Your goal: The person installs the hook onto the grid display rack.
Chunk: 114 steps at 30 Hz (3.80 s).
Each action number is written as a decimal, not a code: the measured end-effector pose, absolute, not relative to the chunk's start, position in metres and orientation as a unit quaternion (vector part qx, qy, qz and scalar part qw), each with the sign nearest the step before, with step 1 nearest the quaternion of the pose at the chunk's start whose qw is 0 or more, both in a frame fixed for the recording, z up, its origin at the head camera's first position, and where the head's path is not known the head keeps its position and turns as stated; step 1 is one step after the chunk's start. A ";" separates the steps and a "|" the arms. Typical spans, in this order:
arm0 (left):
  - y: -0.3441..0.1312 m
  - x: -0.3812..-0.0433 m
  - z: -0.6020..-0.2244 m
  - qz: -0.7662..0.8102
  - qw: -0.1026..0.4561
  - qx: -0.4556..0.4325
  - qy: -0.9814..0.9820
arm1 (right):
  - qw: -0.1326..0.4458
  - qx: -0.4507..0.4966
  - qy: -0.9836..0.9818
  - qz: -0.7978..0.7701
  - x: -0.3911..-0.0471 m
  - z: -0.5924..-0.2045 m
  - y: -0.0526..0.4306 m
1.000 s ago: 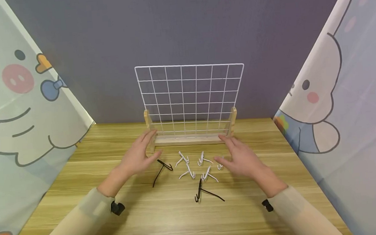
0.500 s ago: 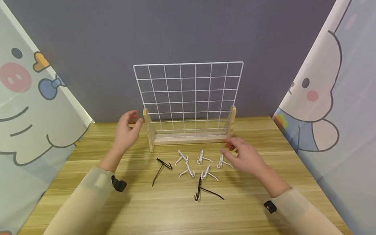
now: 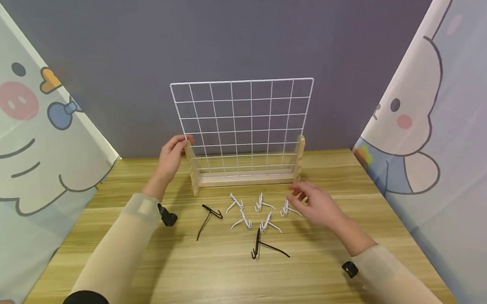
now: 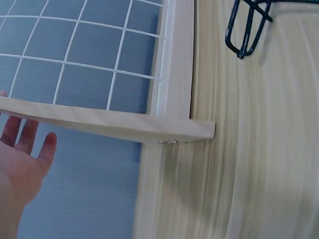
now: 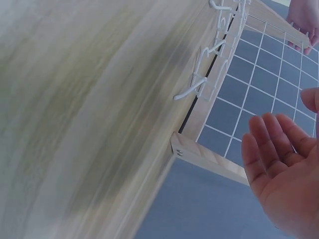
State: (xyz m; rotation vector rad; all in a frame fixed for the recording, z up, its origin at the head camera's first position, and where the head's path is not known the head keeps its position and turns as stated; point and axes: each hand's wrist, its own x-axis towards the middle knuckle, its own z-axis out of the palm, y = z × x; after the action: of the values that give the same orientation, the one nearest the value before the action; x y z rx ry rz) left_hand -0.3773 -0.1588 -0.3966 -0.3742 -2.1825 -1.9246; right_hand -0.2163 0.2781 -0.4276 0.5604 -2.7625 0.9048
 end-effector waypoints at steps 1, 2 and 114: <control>-0.158 -0.379 -0.397 -0.664 0.106 -0.127 -0.729 | 0.089 0.188 -0.929 0.305 -0.216 -0.428 0.279; -0.156 -0.379 -0.398 -0.673 0.110 -0.126 -0.720 | 0.087 0.187 -0.930 0.305 -0.216 -0.429 0.279; -0.146 -0.383 -0.412 -0.702 0.112 -0.172 -0.682 | -0.125 0.211 -0.905 0.347 -0.258 -0.472 0.307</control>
State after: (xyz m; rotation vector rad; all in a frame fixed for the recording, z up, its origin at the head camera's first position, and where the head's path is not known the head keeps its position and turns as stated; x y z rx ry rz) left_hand -0.3827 -0.1465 -0.4124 -0.5041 -2.0032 -2.0599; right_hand -0.2583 0.3075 -0.4716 0.7210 -3.0963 1.1856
